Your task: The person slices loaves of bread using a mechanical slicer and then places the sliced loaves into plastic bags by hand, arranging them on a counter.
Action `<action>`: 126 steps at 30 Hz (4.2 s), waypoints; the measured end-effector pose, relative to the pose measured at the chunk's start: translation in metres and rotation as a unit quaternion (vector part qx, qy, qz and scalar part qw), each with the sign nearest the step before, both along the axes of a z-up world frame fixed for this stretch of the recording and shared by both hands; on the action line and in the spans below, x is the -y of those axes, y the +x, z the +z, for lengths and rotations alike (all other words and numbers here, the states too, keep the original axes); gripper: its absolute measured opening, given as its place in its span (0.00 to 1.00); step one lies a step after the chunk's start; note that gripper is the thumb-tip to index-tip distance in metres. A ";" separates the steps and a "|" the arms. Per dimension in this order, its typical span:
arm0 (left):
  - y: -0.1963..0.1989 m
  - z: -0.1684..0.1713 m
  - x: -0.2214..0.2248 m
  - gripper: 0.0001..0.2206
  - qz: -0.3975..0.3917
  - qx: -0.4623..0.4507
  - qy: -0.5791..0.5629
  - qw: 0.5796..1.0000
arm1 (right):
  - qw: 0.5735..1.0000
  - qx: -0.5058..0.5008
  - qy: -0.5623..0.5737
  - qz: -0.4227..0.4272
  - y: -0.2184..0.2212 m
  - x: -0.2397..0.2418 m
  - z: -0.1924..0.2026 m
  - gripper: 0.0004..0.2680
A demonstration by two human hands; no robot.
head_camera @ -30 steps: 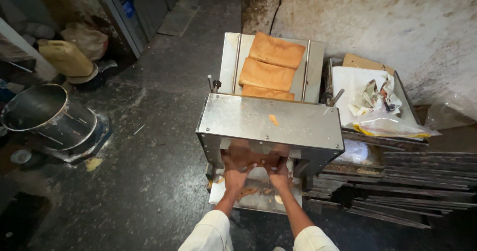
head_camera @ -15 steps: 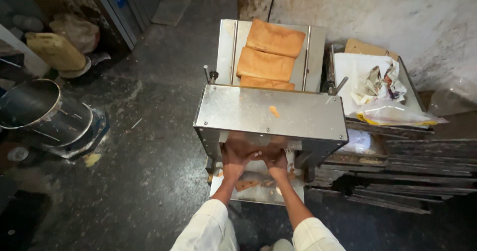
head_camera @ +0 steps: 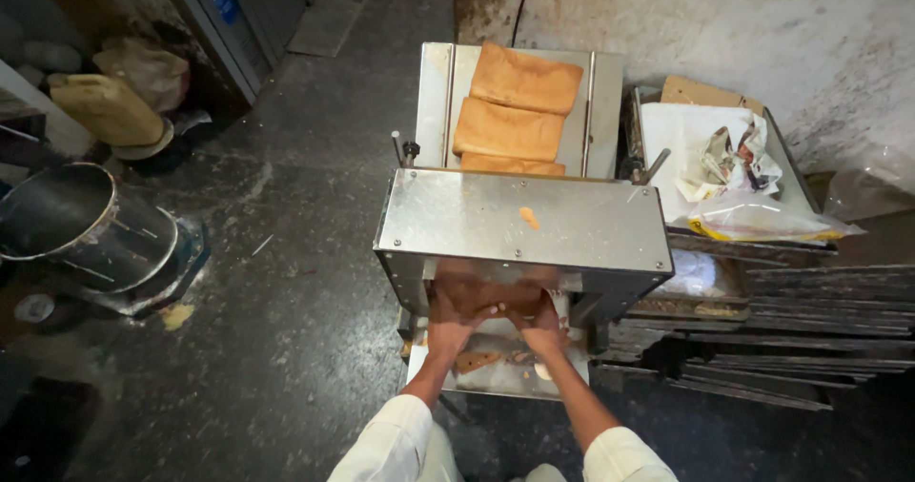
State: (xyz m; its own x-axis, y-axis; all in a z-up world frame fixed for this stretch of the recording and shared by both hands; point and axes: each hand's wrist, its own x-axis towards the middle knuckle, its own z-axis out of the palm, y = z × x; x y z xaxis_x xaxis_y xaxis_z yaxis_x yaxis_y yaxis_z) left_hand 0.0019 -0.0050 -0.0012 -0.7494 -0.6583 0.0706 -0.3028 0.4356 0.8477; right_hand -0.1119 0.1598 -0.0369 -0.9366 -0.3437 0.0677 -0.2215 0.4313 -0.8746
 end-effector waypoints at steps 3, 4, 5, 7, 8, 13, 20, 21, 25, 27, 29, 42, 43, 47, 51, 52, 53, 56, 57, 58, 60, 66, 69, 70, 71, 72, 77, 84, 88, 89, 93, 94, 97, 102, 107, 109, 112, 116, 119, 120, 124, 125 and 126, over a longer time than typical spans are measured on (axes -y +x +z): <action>-0.002 -0.003 -0.002 0.55 0.000 -0.025 0.055 0.998 | 0.998 -0.002 0.052 -0.023 0.003 0.006 -0.002 0.30; -0.001 -0.006 -0.003 0.55 0.001 -0.024 0.056 0.998 | 0.998 -0.018 0.054 -0.041 0.005 0.007 -0.005 0.29; -0.002 -0.008 0.000 0.57 -0.002 -0.019 0.087 0.996 | 0.998 -0.018 0.054 -0.038 0.006 0.008 -0.008 0.29; -0.004 -0.013 0.006 0.58 -0.001 -0.015 0.117 0.993 | 0.996 -0.057 -0.052 -0.042 0.013 0.008 -0.015 0.29; -0.005 -0.014 0.008 0.56 -0.008 -0.015 0.080 0.997 | 0.996 -0.056 -0.053 -0.038 0.011 0.009 -0.016 0.29; -0.001 -0.015 0.006 0.57 0.001 0.035 0.085 0.996 | 0.995 -0.042 -0.082 -0.041 0.022 0.010 -0.006 0.30; 0.005 -0.026 0.005 0.64 -0.004 0.012 0.032 0.999 | 0.996 0.002 -0.078 -0.043 0.030 0.006 0.003 0.29; 0.007 -0.026 0.004 0.64 -0.013 0.034 0.072 0.997 | 0.997 0.001 -0.065 -0.049 0.031 0.005 0.001 0.30; 0.006 -0.027 0.003 0.63 -0.017 0.016 0.050 0.998 | 0.997 -0.057 -0.049 -0.006 0.021 -0.002 -0.003 0.31; 0.006 -0.028 0.003 0.63 -0.013 -0.020 -0.008 1.000 | 0.999 -0.049 -0.014 -0.006 0.007 0.001 0.002 0.31; 0.004 -0.028 0.003 0.64 -0.006 -0.033 -0.020 0.999 | 0.999 -0.038 0.023 -0.005 0.007 0.004 0.010 0.31; 0.017 -0.014 -0.005 0.65 -0.008 -0.013 0.090 0.996 | 0.997 0.008 0.076 -0.027 0.021 -0.007 -0.003 0.36; 0.019 -0.011 -0.006 0.65 -0.008 -0.013 0.089 0.996 | 0.991 0.014 0.125 -0.039 0.023 -0.007 -0.001 0.34; 0.028 -0.003 -0.015 0.66 0.005 0.023 0.095 0.995 | 0.999 0.040 -0.015 -0.019 0.030 -0.013 -0.006 0.32; 0.052 -0.006 -0.032 0.60 0.005 0.067 0.111 0.992 | 0.993 0.117 0.006 -0.031 0.060 -0.037 -0.016 0.28; 0.063 0.000 -0.041 0.60 0.003 0.069 0.111 0.991 | 0.991 0.122 0.030 -0.045 0.072 -0.044 -0.014 0.26; 0.072 0.013 -0.049 0.58 -0.022 -0.020 0.081 0.996 | 0.989 0.139 -0.013 -0.043 0.082 -0.051 -0.010 0.24; 0.096 0.093 -0.060 0.56 -0.091 -0.072 0.045 0.992 | 0.968 0.196 -0.140 -0.066 0.110 -0.078 0.021 0.23; 0.105 0.126 -0.067 0.56 -0.093 -0.075 0.043 0.992 | 0.956 0.225 -0.175 -0.063 0.118 -0.090 0.035 0.23; 0.113 0.159 -0.074 0.55 -0.116 -0.083 -0.029 0.989 | 0.943 0.253 -0.210 -0.058 0.122 -0.099 0.048 0.23; 0.122 0.222 -0.079 0.55 -0.145 -0.091 -0.101 0.980 | 0.898 0.339 -0.269 -0.080 0.125 -0.113 0.077 0.24; 0.098 0.353 -0.056 0.48 -0.203 -0.134 -0.211 0.947 | 0.789 0.427 -0.441 0.011 0.091 -0.106 0.165 0.28; 0.056 0.378 -0.040 0.44 -0.197 -0.200 -0.295 0.913 | 0.786 0.406 -0.463 0.049 0.041 -0.076 0.179 0.27; 0.042 0.381 -0.037 0.44 -0.206 -0.201 -0.280 0.916 | 0.781 0.415 -0.463 0.052 0.032 -0.073 0.177 0.26; 0.026 0.382 -0.036 0.44 -0.212 -0.204 -0.266 0.918 | 0.783 0.410 -0.466 0.050 0.020 -0.071 0.173 0.26; 0.011 0.382 -0.038 0.44 -0.216 -0.208 -0.267 0.916 | 0.735 0.464 -0.494 0.024 0.006 -0.066 0.169 0.25; -0.044 0.368 -0.049 0.38 -0.169 -0.191 -0.281 0.925 | 0.725 0.496 -0.478 0.031 -0.047 -0.044 0.176 0.23; -0.064 0.358 -0.063 0.33 -0.115 -0.177 -0.269 0.940 | 0.895 0.420 -0.145 0.037 -0.064 -0.056 0.240 0.24; -0.060 0.353 -0.068 0.33 -0.113 -0.180 -0.286 0.934 | 0.970 0.240 -0.019 0.039 -0.081 -0.069 0.251 0.19; -0.060 0.353 -0.069 0.33 -0.117 -0.176 -0.295 0.932 | 0.970 0.240 -0.019 0.036 -0.087 -0.075 0.254 0.19; -0.058 0.357 -0.076 0.33 -0.096 -0.156 -0.317 0.931 | 0.995 -0.097 -0.022 0.016 -0.109 -0.119 0.268 0.07; -0.056 0.360 -0.074 0.34 -0.100 -0.157 -0.324 0.928 | 0.995 -0.098 -0.019 -0.026 -0.117 -0.137 0.276 0.07; -0.053 0.372 -0.072 0.35 -0.110 -0.158 -0.329 0.925 | 0.969 -0.231 -0.012 -0.091 -0.144 -0.183 0.303 0.08; -0.050 0.387 -0.084 0.33 -0.130 -0.169 -0.319 0.924 | 0.949 -0.160 0.268 0.036 -0.209 -0.220 0.302 0.11; -0.050 0.385 -0.135 0.22 -0.235 -0.270 -0.288 0.888 | 0.905 -0.023 0.377 0.196 -0.246 -0.230 0.258 0.12; -0.058 0.375 -0.162 0.19 -0.274 -0.267 -0.251 0.889 | 0.936 -0.105 0.297 0.155 -0.255 -0.233 0.251 0.09; -0.081 0.352 -0.190 0.16 -0.340 -0.250 -0.193 0.886 | 0.934 -0.096 0.309 0.149 -0.255 -0.236 0.253 0.09; -0.122 0.309 -0.217 0.13 -0.381 -0.207 -0.162 0.887 | 0.948 -0.135 0.273 0.088 -0.251 -0.227 0.270 0.08; -0.162 0.282 -0.233 0.14 -0.377 -0.180 -0.160 0.895 | 0.952 -0.088 0.294 -0.006 -0.246 -0.234 0.278 0.13; -0.170 0.275 -0.240 0.14 -0.377 -0.179 -0.157 0.895 | 0.966 -0.090 0.236 0.052 -0.249 -0.239 0.279 0.12; -0.207 0.263 -0.249 0.22 -0.291 -0.126 -0.130 0.940 | 0.965 -0.119 0.093 0.214 -0.269 -0.261 0.282 0.18; -0.213 0.261 -0.249 0.23 -0.252 -0.124 -0.129 0.951 | 0.965 -0.121 0.093 0.213 -0.270 -0.264 0.279 0.18; -0.221 0.260 -0.249 0.23 -0.253 -0.125 -0.130 0.950 | 0.971 -0.132 0.102 0.169 -0.269 -0.266 0.277 0.13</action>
State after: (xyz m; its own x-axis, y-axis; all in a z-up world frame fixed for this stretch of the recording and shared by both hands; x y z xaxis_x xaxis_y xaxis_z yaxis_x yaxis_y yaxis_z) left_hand -0.2193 0.2436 0.2591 -0.9038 -0.1535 0.3994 0.1983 0.6767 0.7090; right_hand -0.3807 0.4254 0.2399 -0.7266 -0.6604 0.1895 -0.5864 0.4523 -0.6720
